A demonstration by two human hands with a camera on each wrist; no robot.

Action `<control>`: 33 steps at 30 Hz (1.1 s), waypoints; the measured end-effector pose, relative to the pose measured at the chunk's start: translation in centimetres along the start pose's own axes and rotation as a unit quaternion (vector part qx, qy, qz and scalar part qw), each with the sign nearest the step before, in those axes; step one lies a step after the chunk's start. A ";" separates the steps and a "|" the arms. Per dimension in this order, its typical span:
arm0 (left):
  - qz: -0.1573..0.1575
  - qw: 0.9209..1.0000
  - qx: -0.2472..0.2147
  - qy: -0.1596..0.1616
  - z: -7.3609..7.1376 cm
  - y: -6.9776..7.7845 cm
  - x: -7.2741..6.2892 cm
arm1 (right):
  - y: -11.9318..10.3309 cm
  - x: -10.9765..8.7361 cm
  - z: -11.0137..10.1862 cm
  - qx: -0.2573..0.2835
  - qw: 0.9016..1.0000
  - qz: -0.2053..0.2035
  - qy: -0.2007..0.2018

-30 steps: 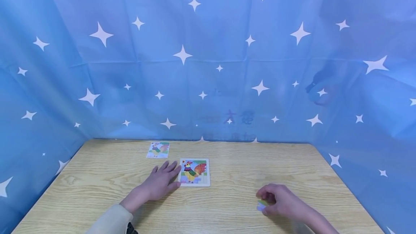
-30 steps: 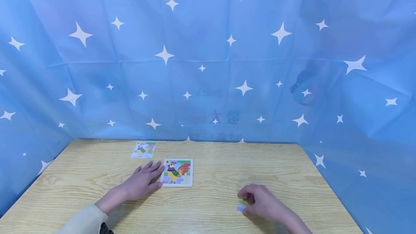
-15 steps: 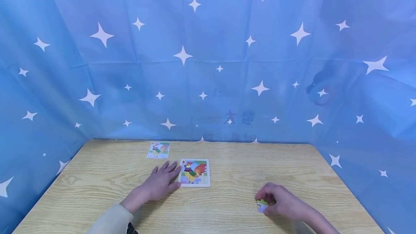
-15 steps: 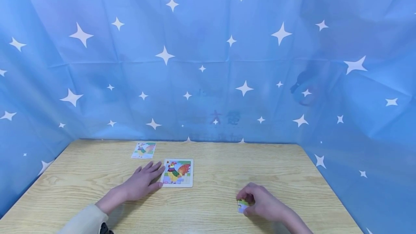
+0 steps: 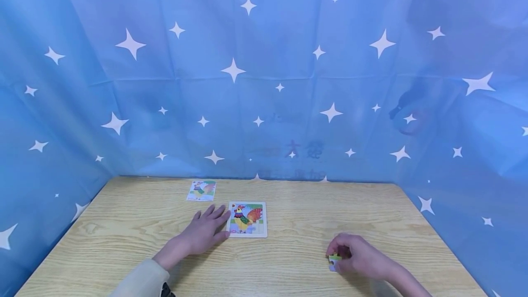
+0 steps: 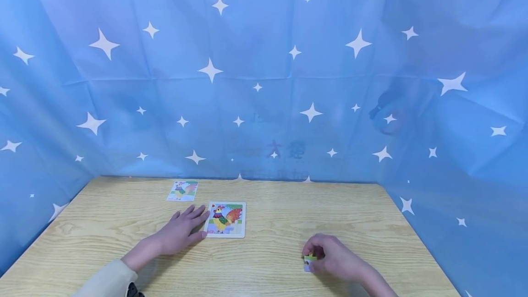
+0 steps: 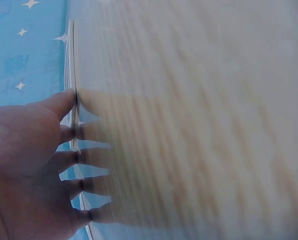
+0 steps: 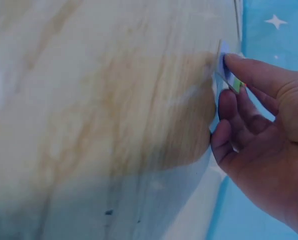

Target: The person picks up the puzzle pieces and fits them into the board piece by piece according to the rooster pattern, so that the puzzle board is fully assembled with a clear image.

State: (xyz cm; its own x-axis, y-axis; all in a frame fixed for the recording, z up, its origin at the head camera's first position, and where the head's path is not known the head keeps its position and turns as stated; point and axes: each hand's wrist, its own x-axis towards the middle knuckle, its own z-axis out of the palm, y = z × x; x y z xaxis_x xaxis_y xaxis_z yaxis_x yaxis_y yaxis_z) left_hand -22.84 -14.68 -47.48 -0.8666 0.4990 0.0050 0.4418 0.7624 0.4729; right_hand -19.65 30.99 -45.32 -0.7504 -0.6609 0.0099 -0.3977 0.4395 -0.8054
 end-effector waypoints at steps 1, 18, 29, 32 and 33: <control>0.001 1.000 0.000 0.000 0.0 0.0 0.0 | -0.1 0.1 0.0 0.005 1.000 0.002 0.001; -0.001 1.000 0.004 0.003 0.1 -0.1 0.1 | -2.1 4.5 -0.3 -0.037 0.999 0.010 -0.017; -0.002 1.000 0.006 0.005 0.1 0.0 0.0 | -3.6 9.5 0.4 -0.078 0.997 0.013 -0.004; -0.002 1.000 0.007 0.004 -0.1 0.1 -0.1 | -4.1 10.8 0.7 -0.087 0.996 0.013 -0.004; -0.001 1.000 0.008 0.002 -0.1 0.2 -0.2 | -4.2 11.2 0.9 -0.089 0.996 0.012 -0.002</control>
State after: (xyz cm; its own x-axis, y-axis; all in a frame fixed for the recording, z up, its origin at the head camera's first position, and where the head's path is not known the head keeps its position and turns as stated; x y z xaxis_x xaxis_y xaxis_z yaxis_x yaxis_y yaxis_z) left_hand -22.60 -14.70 -47.26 -0.8687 0.4953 0.0082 0.4433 0.7698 0.4593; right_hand -25.90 21.23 -42.34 -0.7590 -0.6511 -0.0102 -0.4676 0.5558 -0.6873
